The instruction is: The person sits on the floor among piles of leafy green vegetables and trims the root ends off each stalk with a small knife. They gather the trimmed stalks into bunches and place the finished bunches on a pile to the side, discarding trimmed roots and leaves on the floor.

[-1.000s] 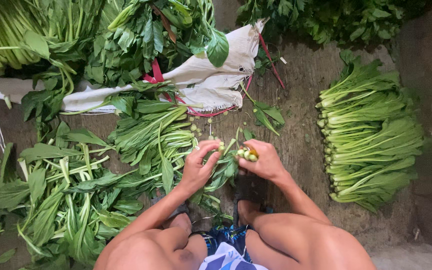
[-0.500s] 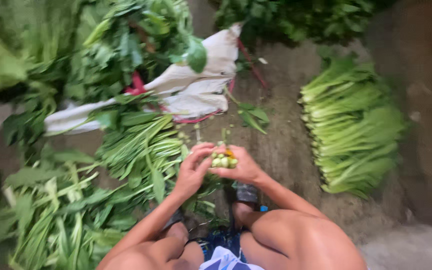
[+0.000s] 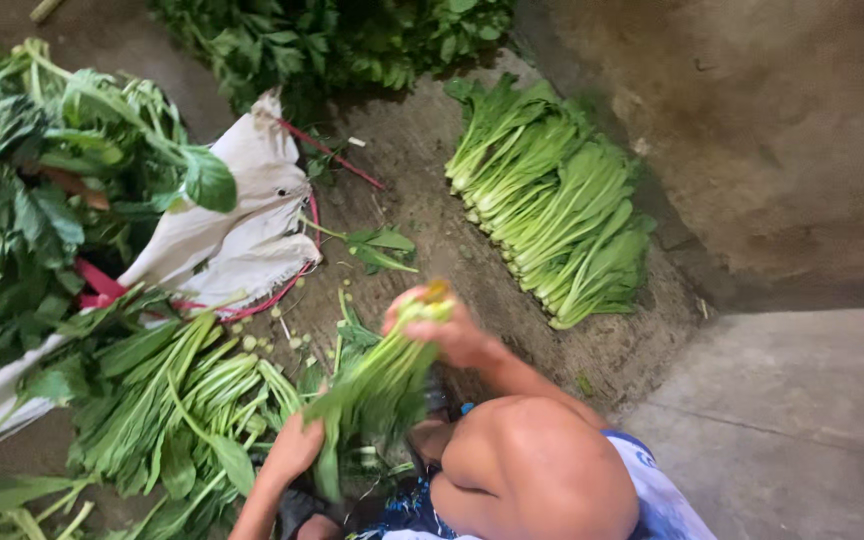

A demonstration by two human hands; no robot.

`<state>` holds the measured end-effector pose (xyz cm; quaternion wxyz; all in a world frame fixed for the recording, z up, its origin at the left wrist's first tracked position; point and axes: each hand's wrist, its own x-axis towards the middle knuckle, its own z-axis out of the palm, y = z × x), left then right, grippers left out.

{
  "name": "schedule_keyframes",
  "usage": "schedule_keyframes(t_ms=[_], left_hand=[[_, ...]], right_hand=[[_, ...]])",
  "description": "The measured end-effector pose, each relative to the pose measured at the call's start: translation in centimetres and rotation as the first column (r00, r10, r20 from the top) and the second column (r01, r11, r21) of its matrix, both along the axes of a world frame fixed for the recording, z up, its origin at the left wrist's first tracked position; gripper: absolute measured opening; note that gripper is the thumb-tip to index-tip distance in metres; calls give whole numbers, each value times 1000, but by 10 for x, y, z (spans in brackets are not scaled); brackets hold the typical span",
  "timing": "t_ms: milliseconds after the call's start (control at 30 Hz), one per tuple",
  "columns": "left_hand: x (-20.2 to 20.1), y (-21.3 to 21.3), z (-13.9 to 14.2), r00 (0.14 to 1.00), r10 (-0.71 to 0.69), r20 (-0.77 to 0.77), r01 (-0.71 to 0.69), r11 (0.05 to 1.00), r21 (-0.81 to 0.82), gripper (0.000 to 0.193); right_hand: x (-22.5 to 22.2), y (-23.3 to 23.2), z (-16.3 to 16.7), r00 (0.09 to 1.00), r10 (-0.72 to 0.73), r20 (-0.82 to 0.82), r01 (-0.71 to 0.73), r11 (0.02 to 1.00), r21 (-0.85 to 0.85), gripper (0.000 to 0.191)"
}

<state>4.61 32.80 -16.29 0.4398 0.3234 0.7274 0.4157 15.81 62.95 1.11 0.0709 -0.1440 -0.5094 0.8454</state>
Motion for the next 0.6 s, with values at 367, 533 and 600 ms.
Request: schedule_keyframes(t_ms=[367, 533, 600], left_hand=[[5, 0, -3, 996, 44, 73, -28, 978, -206, 50], [7, 1, -1, 994, 54, 96, -29, 969, -246, 50], [6, -2, -3, 997, 46, 61, -31, 971, -236, 49]], right_hand=[[144, 154, 123, 832, -540, -129, 60, -144, 988, 32], [167, 199, 30, 873, -404, -273, -56, -639, 767, 23], [166, 197, -25, 854, -480, -201, -96, -524, 846, 18]])
